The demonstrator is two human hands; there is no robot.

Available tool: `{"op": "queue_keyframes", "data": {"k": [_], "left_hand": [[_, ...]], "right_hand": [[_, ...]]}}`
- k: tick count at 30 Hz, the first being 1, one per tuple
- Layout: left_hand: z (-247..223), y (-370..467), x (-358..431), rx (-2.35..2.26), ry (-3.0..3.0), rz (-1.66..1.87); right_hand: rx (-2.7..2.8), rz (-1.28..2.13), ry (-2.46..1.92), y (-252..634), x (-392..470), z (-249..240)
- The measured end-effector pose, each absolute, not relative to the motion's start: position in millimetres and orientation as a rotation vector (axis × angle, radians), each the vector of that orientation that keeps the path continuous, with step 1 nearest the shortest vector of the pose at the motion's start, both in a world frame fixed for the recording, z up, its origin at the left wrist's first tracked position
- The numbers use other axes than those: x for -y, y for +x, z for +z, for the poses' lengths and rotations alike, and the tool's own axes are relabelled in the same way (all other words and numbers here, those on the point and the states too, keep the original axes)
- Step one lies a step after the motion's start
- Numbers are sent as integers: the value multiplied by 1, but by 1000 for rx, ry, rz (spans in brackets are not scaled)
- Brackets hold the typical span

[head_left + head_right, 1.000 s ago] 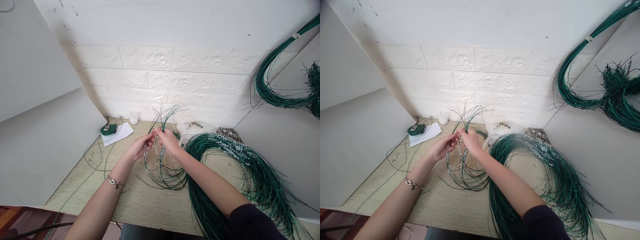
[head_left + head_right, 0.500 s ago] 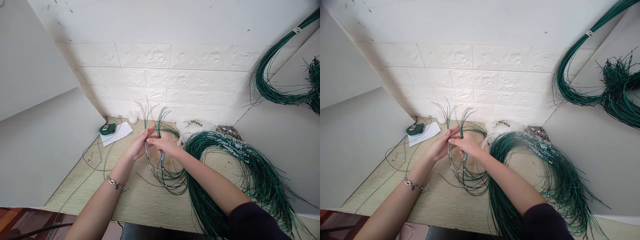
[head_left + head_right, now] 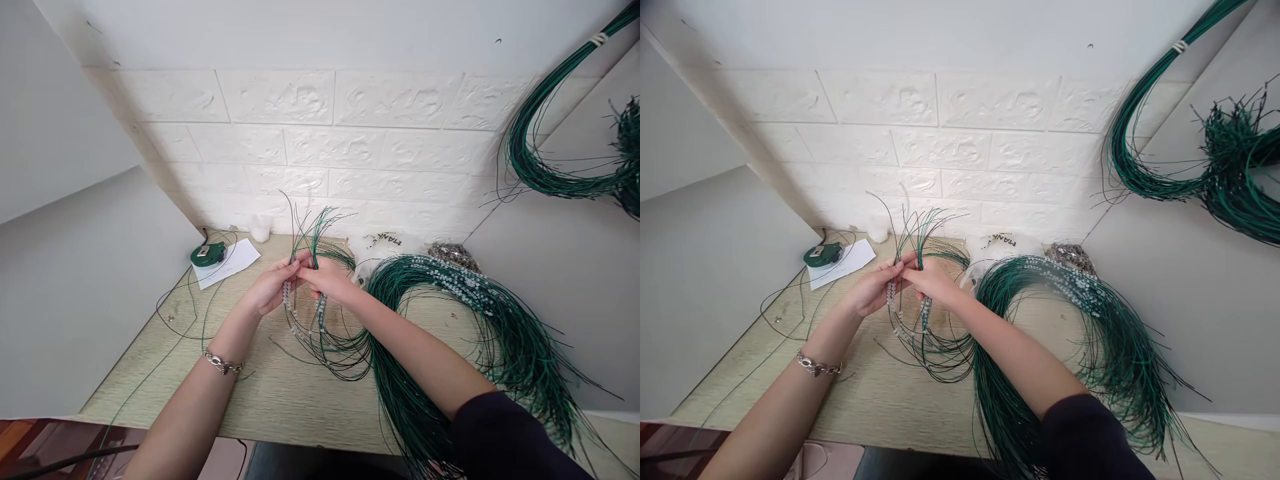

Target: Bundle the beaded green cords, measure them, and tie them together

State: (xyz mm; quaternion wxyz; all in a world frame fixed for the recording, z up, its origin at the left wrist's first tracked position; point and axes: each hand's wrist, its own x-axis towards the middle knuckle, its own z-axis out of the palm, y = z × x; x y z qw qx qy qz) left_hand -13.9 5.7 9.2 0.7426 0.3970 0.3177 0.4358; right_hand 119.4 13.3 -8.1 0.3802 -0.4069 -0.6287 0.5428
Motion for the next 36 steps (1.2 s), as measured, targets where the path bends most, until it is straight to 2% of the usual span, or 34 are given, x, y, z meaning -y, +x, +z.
{"op": "queue_keyframes", "data": {"k": [7, 15, 23, 36], "left_hand": [[14, -16, -6, -766, 945, 918], [8, -15, -8, -939, 1048, 857], [13, -17, -4, -1105, 1172, 690], [9, -16, -7, -844, 914, 910]], "right_hand": [[1320, 1336, -1134, 128, -20, 4], [1054, 1340, -1009, 139, -20, 31], [1047, 1368, -986, 142, -19, 36], [1319, 1559, -997, 127, -10, 15]]}}
